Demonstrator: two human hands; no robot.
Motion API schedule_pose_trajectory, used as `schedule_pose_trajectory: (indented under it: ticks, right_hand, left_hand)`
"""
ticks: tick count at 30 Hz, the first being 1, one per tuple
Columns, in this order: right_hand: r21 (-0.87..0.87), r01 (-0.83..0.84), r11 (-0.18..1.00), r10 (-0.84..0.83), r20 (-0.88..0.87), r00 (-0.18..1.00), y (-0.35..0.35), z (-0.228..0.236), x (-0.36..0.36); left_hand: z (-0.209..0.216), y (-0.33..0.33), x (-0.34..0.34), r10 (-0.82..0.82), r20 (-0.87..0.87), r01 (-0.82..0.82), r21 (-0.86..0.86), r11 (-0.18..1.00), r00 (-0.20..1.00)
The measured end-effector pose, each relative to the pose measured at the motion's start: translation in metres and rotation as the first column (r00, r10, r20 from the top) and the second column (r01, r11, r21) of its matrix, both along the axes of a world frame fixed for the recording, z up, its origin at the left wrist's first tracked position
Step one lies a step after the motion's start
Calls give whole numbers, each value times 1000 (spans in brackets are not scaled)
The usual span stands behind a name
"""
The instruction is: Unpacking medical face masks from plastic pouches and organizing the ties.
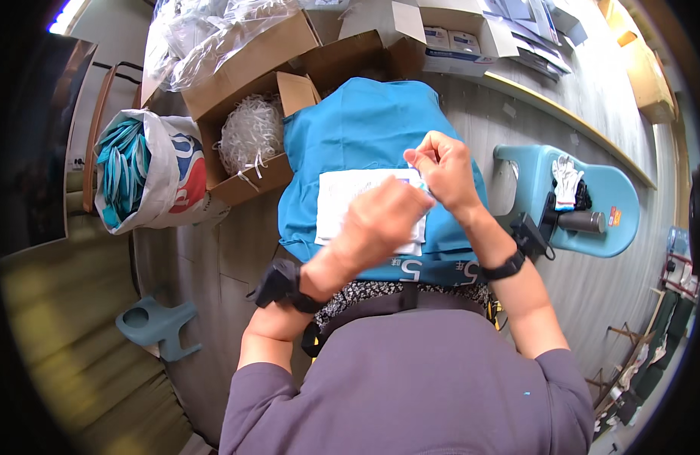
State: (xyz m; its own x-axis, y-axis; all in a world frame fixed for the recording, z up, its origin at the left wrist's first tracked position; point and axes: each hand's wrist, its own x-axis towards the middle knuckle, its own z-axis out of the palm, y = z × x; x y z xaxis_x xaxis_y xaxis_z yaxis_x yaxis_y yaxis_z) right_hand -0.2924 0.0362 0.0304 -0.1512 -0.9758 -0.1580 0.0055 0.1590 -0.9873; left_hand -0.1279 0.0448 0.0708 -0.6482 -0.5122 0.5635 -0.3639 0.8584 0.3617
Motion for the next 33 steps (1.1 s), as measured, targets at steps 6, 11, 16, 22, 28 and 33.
schedule_pose_trajectory:
  ticks: [6,11,16,22,28,33]
  right_hand:
    - [-1,122,992,-118,-278,953,18,-26,-19]
    - [416,-259,872,455,-495,740,42,-24,-48]
    - [105,-179,978,202,-690,696,31,-20,-28]
    - [47,-324,945,274,-658,701,7,-33,-23]
    - [-150,-238,960,196,-251,948,19,-2,-14]
    - [-31,-83,996,87,117,989,17,6,-4]
  left_hand:
    - [47,36,6,-296,-217,320,84,944,930]
    - [35,13,29,-110,-75,130,365,922,991]
    - [-26,-20,22,150,172,-216,483,848,974]
    - [-33,-20,7,188,156,-242,522,818,970]
    - [-15,-33,12,139,202,-202,333,921,969]
    - [2,-39,5,121,91,-140,244,960,988]
